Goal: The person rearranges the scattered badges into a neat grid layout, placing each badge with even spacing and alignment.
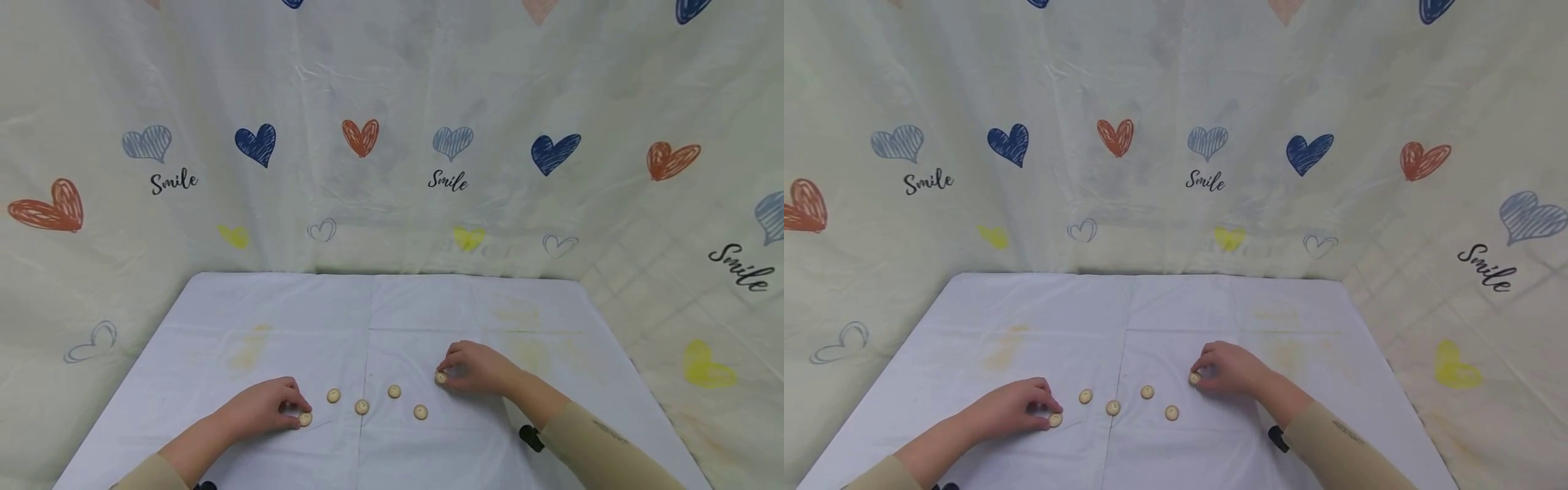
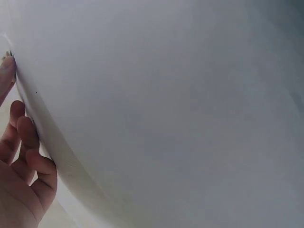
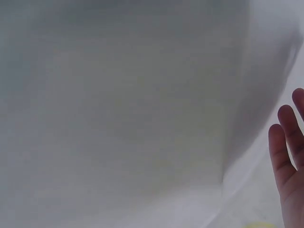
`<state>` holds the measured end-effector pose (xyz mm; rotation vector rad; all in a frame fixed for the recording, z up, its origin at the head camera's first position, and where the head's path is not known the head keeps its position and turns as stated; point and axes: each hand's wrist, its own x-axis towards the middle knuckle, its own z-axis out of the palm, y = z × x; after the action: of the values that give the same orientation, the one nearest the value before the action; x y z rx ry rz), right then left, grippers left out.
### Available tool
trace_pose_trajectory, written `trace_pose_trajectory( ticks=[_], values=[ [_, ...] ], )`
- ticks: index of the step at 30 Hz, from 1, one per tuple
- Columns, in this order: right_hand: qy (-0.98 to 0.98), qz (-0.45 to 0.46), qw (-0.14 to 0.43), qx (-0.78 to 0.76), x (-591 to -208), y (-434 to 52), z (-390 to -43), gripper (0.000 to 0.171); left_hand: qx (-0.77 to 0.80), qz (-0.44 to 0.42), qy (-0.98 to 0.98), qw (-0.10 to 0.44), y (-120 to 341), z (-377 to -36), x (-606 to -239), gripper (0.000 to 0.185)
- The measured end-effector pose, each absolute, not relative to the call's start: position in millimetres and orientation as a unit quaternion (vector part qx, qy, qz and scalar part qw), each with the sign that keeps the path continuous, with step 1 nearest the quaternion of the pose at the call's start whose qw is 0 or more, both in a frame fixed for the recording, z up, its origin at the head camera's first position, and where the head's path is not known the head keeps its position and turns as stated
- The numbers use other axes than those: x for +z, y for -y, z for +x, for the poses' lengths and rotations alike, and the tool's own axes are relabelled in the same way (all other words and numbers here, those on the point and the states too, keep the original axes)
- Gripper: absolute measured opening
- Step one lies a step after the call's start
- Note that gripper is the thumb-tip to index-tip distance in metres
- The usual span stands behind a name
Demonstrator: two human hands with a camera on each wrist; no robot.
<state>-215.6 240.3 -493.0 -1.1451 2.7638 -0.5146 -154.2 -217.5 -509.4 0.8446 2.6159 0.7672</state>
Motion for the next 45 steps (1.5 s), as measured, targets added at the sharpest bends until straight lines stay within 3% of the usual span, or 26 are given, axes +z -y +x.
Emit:
trace_pose_trajectory(
  ticks=[21,45],
  values=[
    [-0.929,-0.260,0.148,-0.217,-487.3,-169.9,-280.5,0.013,0.284,0.261,-0.906,0.175,217.2,-156.5,-507.8,0.017],
    [-0.943,-0.234,0.144,-0.190,-501.9,-137.9,-292.5,0.030,0.297,0.253,-0.903,0.181,216.4,-154.6,-507.1,0.018]
  ],
)
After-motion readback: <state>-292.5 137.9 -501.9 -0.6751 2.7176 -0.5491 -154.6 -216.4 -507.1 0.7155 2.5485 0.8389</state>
